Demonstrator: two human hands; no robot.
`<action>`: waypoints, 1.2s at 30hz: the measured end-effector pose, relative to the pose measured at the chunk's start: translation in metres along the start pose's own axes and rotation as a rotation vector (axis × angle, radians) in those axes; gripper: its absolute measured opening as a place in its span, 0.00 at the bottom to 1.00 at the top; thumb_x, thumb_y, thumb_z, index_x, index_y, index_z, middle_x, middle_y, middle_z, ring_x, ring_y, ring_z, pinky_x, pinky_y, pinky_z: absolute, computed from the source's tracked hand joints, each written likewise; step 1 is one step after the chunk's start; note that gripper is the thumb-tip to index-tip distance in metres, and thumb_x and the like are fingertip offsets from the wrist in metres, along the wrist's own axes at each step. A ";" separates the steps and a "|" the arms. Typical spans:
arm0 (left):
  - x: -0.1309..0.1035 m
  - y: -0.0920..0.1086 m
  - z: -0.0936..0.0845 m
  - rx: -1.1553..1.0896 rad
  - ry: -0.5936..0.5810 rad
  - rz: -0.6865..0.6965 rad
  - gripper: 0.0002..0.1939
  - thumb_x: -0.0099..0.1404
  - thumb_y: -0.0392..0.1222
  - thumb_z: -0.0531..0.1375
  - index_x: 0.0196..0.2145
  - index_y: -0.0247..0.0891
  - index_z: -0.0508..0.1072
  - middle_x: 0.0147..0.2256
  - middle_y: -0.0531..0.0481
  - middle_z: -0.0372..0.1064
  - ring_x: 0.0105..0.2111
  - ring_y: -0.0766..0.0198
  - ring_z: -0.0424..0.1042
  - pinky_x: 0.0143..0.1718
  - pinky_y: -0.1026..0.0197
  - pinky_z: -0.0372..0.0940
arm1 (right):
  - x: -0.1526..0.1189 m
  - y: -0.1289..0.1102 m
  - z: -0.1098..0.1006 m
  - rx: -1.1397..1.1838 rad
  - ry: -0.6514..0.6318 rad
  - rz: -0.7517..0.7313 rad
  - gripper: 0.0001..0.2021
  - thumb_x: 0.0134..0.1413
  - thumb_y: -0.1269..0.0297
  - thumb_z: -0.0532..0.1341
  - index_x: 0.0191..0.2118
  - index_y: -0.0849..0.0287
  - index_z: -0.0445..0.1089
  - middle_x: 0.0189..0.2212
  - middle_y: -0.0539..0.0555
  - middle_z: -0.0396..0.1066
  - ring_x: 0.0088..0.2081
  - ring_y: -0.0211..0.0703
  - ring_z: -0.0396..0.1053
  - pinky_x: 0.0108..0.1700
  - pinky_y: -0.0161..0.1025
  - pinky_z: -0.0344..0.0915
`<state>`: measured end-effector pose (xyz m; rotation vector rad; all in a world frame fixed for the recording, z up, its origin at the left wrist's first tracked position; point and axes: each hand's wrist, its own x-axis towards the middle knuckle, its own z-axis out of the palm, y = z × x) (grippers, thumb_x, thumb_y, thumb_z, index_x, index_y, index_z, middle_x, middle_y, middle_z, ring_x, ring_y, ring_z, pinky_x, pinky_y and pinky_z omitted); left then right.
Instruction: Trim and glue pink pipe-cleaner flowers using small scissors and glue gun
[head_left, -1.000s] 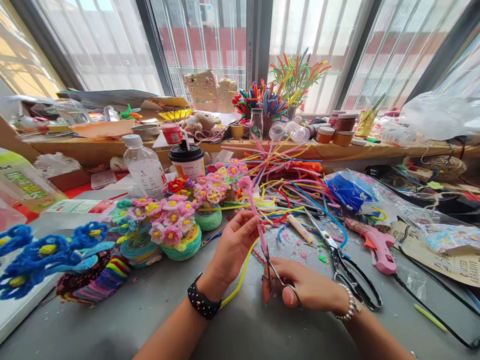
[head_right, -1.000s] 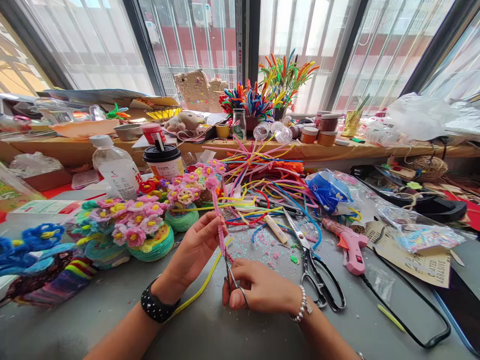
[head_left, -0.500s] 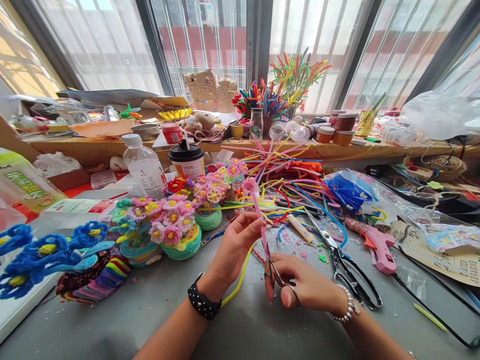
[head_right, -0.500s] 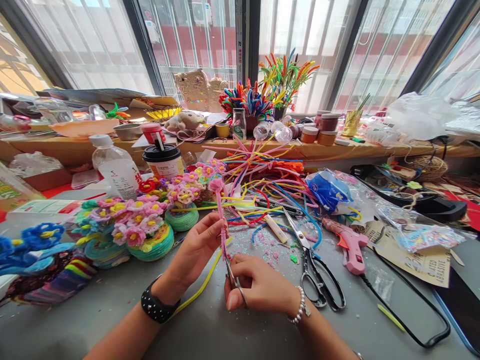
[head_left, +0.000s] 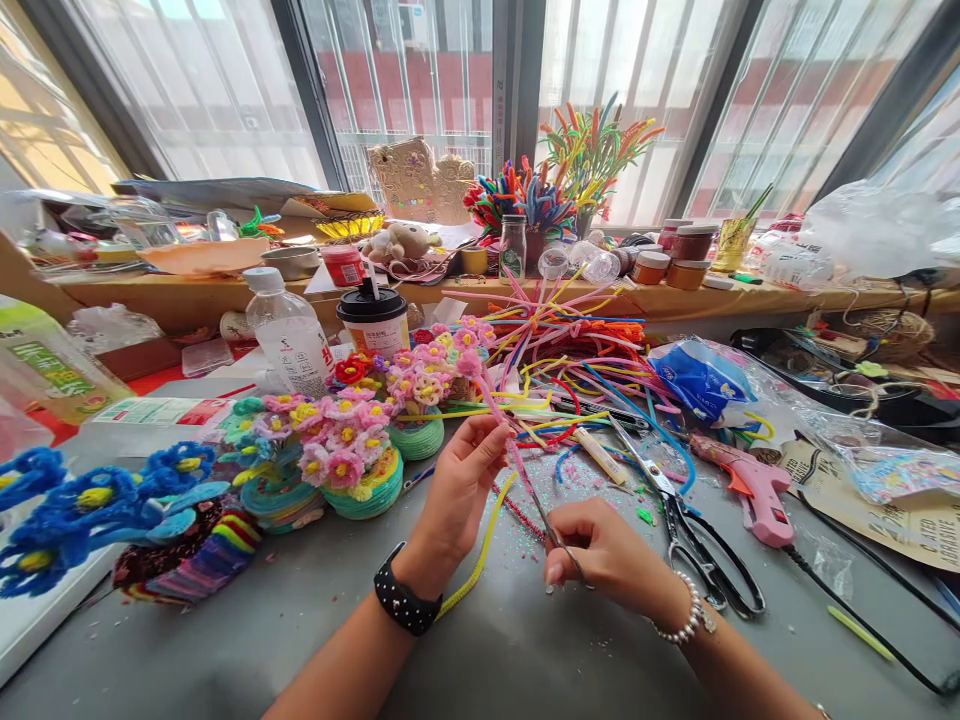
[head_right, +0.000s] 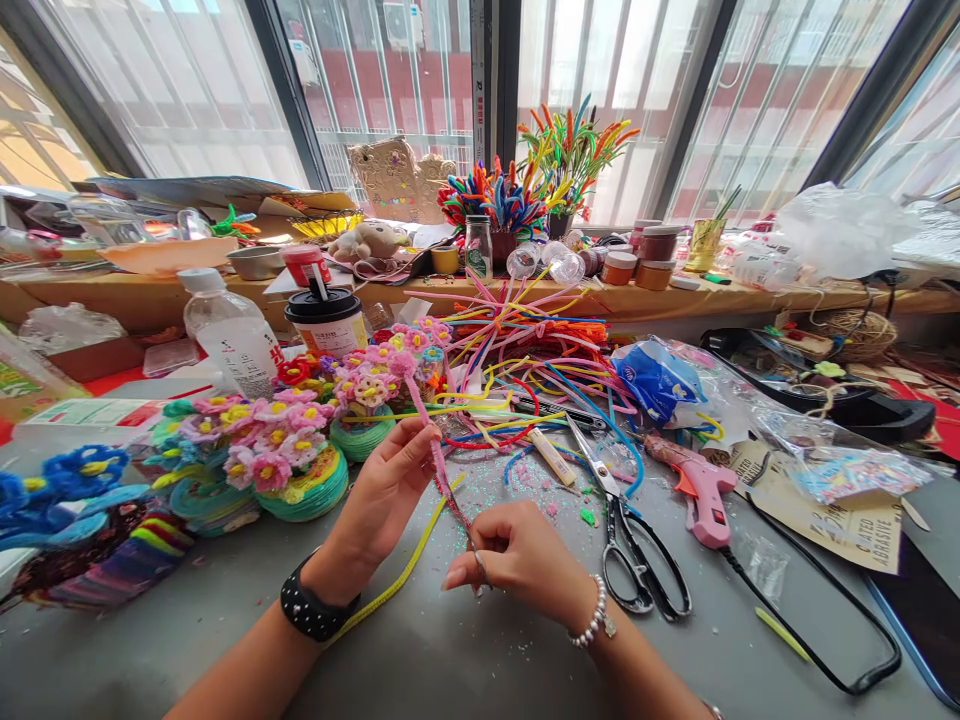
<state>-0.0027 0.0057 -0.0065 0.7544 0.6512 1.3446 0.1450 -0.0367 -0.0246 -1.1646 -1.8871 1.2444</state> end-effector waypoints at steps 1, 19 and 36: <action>0.000 0.000 0.000 0.003 0.004 0.004 0.05 0.51 0.34 0.62 0.29 0.36 0.70 0.27 0.57 0.65 0.27 0.77 0.63 0.28 0.73 0.59 | 0.000 0.000 0.000 0.003 0.004 0.007 0.28 0.36 0.39 0.58 0.11 0.61 0.52 0.11 0.44 0.50 0.18 0.30 0.47 0.19 0.30 0.45; -0.002 0.002 0.003 -0.019 0.003 -0.049 0.07 0.49 0.34 0.63 0.29 0.35 0.70 0.27 0.55 0.65 0.25 0.75 0.63 0.27 0.71 0.59 | -0.003 -0.007 -0.004 0.040 -0.182 -0.083 0.37 0.34 0.28 0.40 0.22 0.62 0.63 0.18 0.47 0.55 0.22 0.33 0.51 0.24 0.31 0.50; -0.003 0.002 0.005 0.029 -0.095 -0.106 0.05 0.52 0.35 0.61 0.29 0.36 0.69 0.28 0.54 0.66 0.28 0.72 0.64 0.31 0.68 0.59 | -0.001 -0.007 0.000 0.007 -0.174 -0.063 0.35 0.31 0.29 0.45 0.18 0.63 0.60 0.16 0.46 0.53 0.21 0.33 0.49 0.23 0.31 0.47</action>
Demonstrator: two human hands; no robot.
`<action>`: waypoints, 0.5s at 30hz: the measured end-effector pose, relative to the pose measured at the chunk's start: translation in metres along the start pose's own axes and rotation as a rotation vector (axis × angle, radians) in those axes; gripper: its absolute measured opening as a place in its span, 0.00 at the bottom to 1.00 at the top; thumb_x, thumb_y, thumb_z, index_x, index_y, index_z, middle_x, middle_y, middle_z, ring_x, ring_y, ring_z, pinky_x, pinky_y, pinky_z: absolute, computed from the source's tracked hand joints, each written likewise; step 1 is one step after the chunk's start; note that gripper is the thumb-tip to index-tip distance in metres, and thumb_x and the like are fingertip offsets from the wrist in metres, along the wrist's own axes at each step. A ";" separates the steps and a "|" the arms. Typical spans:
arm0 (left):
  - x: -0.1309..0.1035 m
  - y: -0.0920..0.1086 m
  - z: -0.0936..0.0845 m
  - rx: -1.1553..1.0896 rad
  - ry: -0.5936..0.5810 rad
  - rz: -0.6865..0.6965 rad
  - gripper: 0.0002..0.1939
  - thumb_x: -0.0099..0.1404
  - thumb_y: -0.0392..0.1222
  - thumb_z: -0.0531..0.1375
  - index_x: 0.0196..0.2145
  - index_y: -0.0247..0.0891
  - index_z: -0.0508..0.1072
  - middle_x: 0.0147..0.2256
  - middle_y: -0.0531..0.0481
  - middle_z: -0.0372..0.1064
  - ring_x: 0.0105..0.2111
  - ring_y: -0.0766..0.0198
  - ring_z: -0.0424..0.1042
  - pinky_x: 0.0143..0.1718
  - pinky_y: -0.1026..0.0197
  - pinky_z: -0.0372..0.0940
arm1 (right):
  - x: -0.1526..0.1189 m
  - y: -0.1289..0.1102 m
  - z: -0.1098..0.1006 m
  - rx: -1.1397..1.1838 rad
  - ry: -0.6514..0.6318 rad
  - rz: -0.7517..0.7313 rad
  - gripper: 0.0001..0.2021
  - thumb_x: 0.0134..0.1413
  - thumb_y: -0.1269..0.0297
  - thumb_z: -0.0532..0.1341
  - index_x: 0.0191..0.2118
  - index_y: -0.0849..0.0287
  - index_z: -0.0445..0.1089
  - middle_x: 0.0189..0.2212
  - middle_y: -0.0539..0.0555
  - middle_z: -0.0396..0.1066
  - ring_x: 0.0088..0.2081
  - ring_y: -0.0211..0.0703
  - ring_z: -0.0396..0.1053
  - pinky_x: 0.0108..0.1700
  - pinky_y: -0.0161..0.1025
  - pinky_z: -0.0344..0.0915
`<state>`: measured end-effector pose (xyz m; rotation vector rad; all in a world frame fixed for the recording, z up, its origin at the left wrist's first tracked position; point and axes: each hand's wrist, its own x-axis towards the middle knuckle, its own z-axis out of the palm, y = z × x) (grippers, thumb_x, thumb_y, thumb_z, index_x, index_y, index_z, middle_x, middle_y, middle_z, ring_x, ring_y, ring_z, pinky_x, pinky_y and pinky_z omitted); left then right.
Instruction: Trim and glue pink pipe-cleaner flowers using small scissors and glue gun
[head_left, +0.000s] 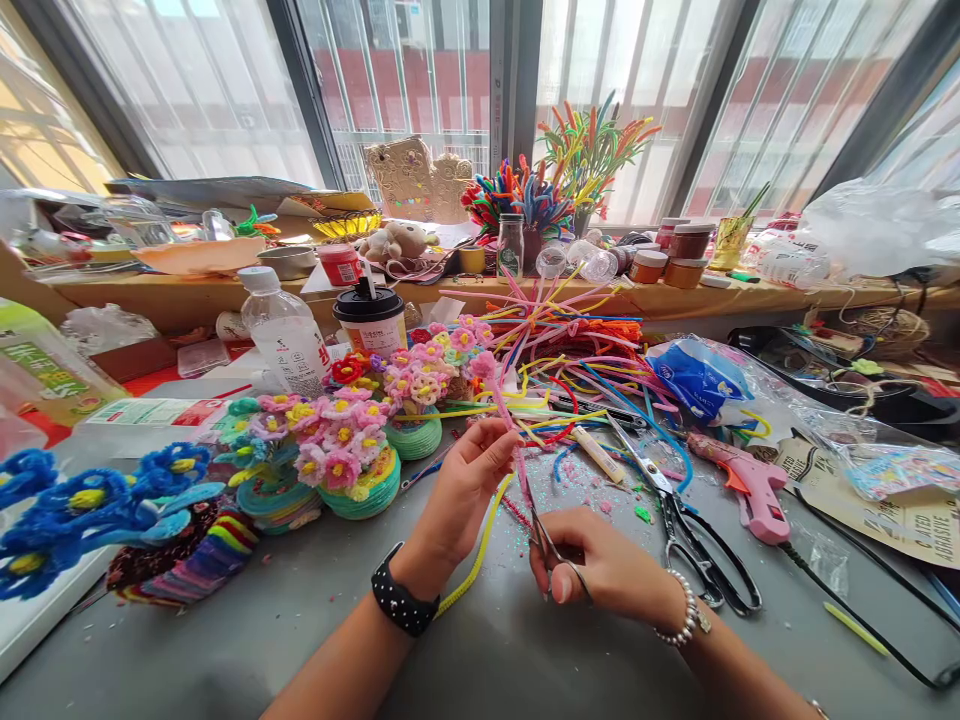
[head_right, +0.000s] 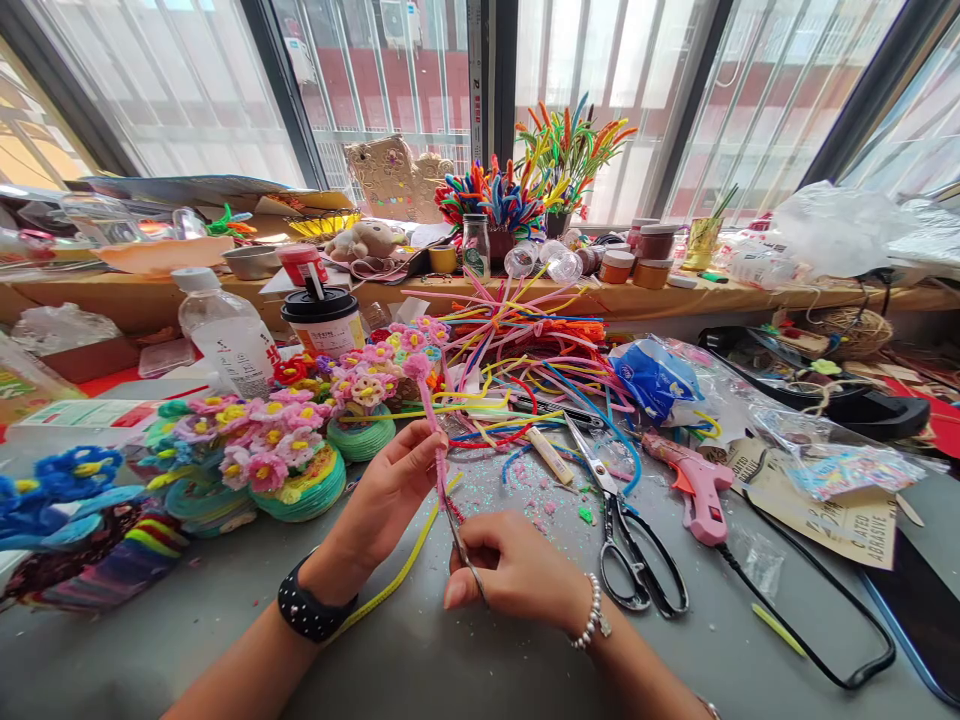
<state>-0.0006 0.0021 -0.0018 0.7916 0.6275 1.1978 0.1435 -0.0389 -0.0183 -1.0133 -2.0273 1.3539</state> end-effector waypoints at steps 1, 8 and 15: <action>0.000 0.000 0.000 -0.005 0.002 0.001 0.05 0.52 0.35 0.61 0.30 0.36 0.69 0.29 0.54 0.66 0.28 0.72 0.64 0.32 0.68 0.59 | 0.001 0.000 0.001 0.007 0.015 0.008 0.34 0.31 0.29 0.46 0.17 0.62 0.59 0.16 0.46 0.52 0.21 0.33 0.49 0.23 0.31 0.47; 0.002 -0.001 -0.002 -0.062 0.077 0.058 0.06 0.50 0.34 0.62 0.28 0.36 0.70 0.27 0.56 0.66 0.25 0.74 0.63 0.29 0.71 0.59 | 0.003 0.006 0.005 -0.014 0.146 0.045 0.30 0.34 0.34 0.53 0.12 0.61 0.53 0.13 0.46 0.51 0.19 0.32 0.49 0.21 0.30 0.46; 0.003 0.001 -0.003 -0.079 0.119 0.063 0.07 0.48 0.34 0.63 0.28 0.36 0.70 0.26 0.56 0.66 0.24 0.75 0.63 0.27 0.71 0.59 | 0.003 0.007 0.005 0.013 0.203 0.078 0.29 0.36 0.37 0.55 0.10 0.60 0.50 0.11 0.46 0.55 0.17 0.31 0.53 0.19 0.29 0.49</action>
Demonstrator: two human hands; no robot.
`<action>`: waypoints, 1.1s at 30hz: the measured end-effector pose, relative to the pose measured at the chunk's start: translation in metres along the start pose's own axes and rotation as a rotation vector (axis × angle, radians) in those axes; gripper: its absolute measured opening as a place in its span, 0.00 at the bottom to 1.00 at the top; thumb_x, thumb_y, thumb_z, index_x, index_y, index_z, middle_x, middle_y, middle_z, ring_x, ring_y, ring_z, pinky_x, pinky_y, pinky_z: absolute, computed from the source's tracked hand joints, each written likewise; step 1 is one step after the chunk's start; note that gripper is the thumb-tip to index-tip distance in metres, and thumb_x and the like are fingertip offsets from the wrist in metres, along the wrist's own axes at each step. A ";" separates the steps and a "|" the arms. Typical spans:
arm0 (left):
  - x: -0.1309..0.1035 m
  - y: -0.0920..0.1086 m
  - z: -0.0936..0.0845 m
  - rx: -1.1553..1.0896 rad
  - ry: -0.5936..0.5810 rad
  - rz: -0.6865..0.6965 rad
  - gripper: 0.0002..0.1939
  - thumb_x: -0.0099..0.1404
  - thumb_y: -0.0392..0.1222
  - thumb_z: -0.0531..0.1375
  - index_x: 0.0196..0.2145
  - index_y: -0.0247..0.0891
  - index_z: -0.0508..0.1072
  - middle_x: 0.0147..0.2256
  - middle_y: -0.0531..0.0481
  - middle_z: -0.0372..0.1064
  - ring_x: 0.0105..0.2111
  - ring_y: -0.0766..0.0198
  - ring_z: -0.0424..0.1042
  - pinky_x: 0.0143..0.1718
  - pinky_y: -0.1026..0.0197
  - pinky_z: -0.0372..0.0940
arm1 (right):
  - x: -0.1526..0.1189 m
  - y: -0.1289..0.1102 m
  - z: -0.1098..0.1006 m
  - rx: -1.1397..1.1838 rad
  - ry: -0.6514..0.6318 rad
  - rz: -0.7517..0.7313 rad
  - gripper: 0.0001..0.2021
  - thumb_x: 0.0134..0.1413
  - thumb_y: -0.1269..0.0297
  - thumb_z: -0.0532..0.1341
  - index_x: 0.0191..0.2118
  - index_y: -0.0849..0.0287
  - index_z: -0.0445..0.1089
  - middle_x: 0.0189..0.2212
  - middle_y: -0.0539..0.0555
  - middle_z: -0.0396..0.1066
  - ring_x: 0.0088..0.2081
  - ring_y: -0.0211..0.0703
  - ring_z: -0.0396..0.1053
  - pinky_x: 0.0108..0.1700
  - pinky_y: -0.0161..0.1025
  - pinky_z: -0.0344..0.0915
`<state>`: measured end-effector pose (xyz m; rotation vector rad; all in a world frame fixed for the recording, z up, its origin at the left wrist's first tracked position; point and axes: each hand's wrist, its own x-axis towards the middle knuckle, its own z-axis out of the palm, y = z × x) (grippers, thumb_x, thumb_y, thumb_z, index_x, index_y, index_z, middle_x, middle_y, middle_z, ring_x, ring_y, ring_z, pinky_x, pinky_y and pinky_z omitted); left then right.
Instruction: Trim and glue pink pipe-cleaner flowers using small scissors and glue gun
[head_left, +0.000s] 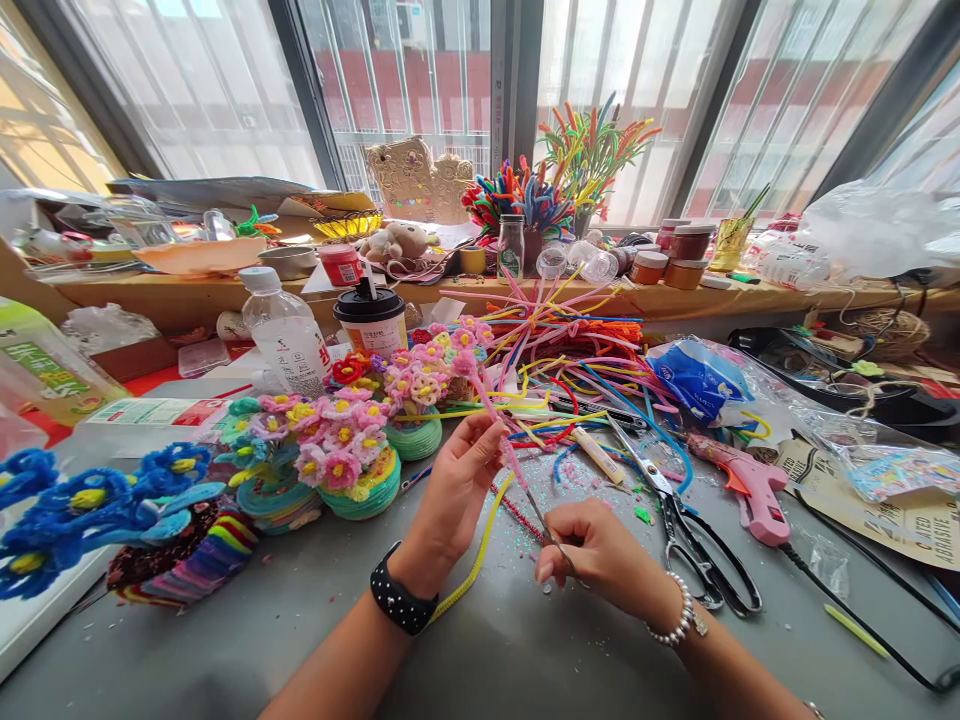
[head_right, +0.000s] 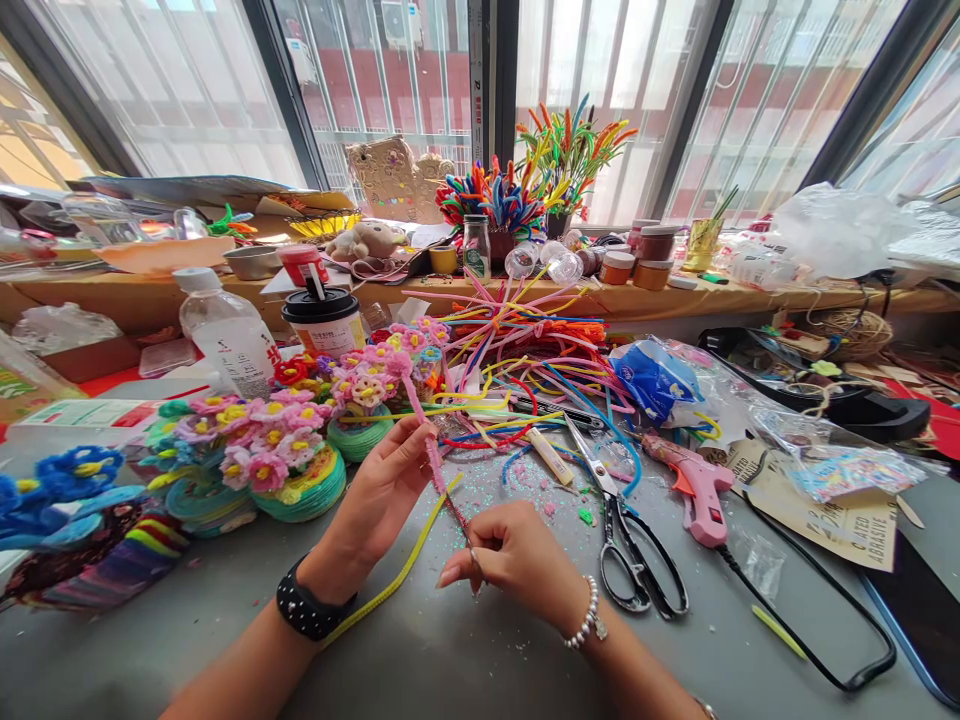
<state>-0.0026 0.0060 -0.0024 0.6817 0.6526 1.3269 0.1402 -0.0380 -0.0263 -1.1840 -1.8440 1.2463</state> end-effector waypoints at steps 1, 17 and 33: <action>0.000 0.000 0.000 0.000 0.003 0.002 0.07 0.48 0.34 0.63 0.28 0.36 0.70 0.26 0.56 0.66 0.24 0.75 0.63 0.27 0.71 0.59 | 0.000 0.000 0.000 0.004 -0.002 0.004 0.29 0.36 0.37 0.55 0.10 0.60 0.49 0.10 0.46 0.55 0.17 0.31 0.53 0.19 0.29 0.49; -0.006 -0.001 0.005 0.078 -0.120 -0.098 0.06 0.49 0.35 0.63 0.26 0.36 0.69 0.24 0.56 0.62 0.24 0.73 0.60 0.27 0.69 0.55 | -0.003 0.000 -0.007 -0.043 -0.223 -0.090 0.40 0.30 0.27 0.41 0.25 0.64 0.66 0.17 0.46 0.55 0.21 0.33 0.51 0.22 0.31 0.48; -0.005 -0.001 0.004 0.090 -0.113 -0.017 0.05 0.51 0.36 0.61 0.28 0.37 0.69 0.26 0.56 0.62 0.26 0.74 0.60 0.28 0.70 0.57 | 0.001 0.001 -0.001 -0.095 0.004 -0.035 0.31 0.33 0.32 0.52 0.12 0.61 0.53 0.11 0.45 0.49 0.18 0.31 0.46 0.20 0.31 0.44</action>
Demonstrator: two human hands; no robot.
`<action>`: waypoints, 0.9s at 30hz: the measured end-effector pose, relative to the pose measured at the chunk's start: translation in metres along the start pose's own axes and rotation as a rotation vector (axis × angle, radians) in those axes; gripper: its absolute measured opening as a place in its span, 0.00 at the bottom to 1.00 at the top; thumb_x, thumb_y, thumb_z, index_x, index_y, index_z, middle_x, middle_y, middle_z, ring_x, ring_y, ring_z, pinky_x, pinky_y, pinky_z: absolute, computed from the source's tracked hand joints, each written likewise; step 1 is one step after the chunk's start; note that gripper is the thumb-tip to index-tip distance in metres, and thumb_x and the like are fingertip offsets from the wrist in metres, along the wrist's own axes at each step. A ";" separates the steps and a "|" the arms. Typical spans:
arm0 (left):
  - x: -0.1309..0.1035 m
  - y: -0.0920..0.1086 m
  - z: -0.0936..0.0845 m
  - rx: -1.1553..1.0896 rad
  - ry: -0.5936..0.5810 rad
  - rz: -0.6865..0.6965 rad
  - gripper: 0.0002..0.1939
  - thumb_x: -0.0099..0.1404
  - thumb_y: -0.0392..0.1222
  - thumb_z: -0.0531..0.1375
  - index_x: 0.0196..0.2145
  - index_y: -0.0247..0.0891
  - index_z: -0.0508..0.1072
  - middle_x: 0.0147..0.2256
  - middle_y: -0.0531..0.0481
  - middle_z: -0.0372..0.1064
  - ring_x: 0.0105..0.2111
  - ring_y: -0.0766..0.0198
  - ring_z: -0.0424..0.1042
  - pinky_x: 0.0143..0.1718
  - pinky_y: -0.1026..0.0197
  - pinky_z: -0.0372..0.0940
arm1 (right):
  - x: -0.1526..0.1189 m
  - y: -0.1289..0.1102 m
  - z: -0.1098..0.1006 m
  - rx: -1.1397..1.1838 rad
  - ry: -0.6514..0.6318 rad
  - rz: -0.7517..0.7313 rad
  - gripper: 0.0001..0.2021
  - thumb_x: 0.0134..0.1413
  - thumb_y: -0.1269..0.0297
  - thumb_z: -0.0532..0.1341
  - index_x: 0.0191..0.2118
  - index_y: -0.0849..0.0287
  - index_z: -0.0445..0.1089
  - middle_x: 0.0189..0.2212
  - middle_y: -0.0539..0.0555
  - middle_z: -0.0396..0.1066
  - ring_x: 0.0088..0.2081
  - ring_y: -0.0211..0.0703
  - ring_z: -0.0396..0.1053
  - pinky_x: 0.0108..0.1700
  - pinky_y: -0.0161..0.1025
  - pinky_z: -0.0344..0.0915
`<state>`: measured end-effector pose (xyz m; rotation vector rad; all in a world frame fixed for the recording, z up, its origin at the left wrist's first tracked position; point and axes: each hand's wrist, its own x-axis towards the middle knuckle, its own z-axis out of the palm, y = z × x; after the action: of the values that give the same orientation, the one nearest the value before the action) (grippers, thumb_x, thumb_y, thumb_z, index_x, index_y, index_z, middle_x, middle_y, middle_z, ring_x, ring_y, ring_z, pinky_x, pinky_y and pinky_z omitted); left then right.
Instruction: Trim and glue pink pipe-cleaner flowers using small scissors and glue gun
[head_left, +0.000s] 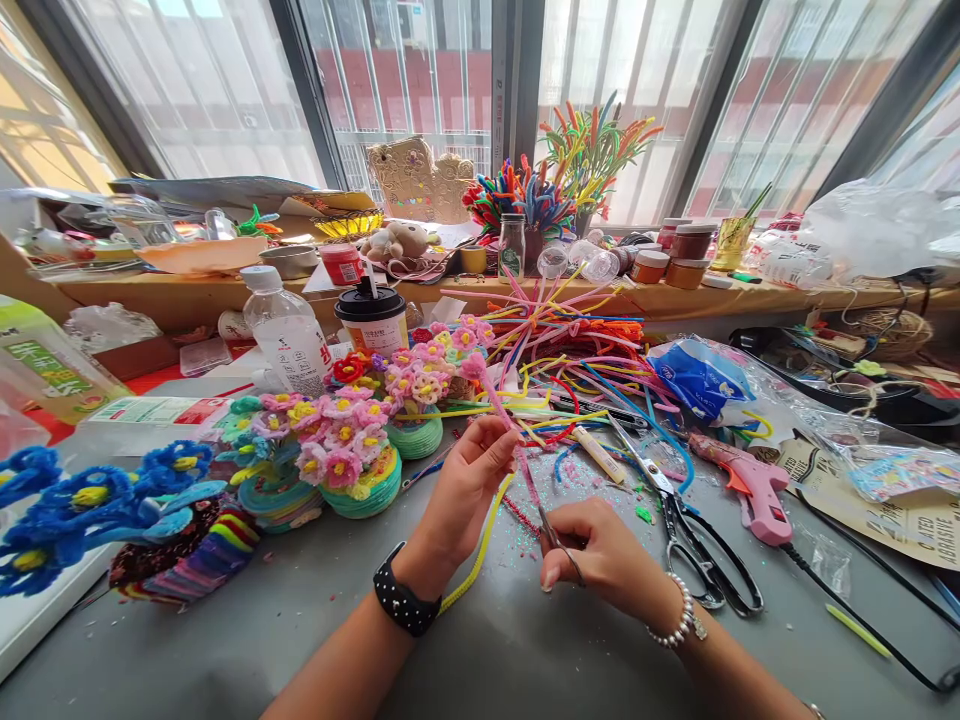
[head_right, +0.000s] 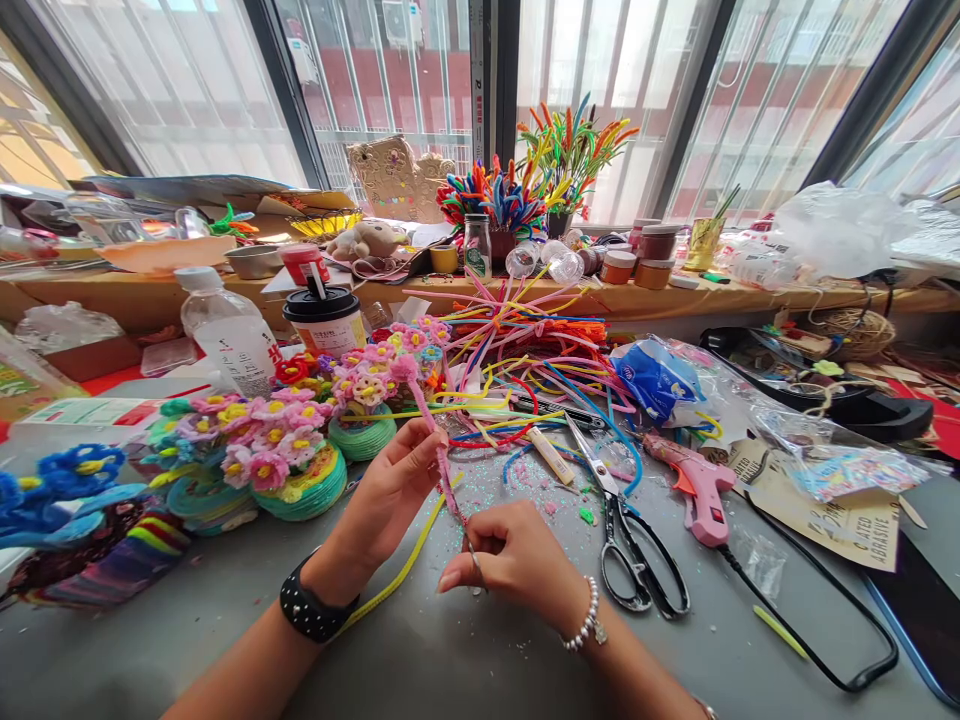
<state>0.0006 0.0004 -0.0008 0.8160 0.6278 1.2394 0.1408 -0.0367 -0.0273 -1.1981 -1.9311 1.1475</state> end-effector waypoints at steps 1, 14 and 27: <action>0.000 0.000 0.000 -0.002 0.003 0.002 0.05 0.51 0.36 0.62 0.28 0.36 0.69 0.26 0.56 0.62 0.25 0.74 0.60 0.28 0.70 0.57 | 0.000 0.000 0.000 -0.004 0.004 -0.001 0.31 0.33 0.33 0.52 0.12 0.61 0.53 0.11 0.45 0.48 0.18 0.30 0.46 0.20 0.31 0.44; 0.002 -0.001 -0.003 0.044 0.071 -0.016 0.05 0.50 0.36 0.62 0.26 0.34 0.71 0.26 0.54 0.62 0.26 0.74 0.60 0.29 0.70 0.57 | -0.001 0.001 0.000 -0.036 0.022 0.006 0.30 0.32 0.34 0.55 0.13 0.61 0.52 0.12 0.44 0.46 0.18 0.30 0.43 0.19 0.31 0.40; 0.000 -0.002 -0.003 0.040 0.029 -0.022 0.04 0.50 0.37 0.62 0.26 0.35 0.71 0.25 0.55 0.64 0.26 0.74 0.60 0.29 0.70 0.56 | -0.001 0.001 -0.003 0.081 -0.136 -0.056 0.34 0.29 0.29 0.47 0.14 0.63 0.58 0.16 0.47 0.53 0.21 0.33 0.51 0.23 0.32 0.47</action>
<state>-0.0008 0.0012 -0.0043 0.8231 0.6854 1.2238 0.1443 -0.0361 -0.0272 -1.0403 -1.9842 1.2938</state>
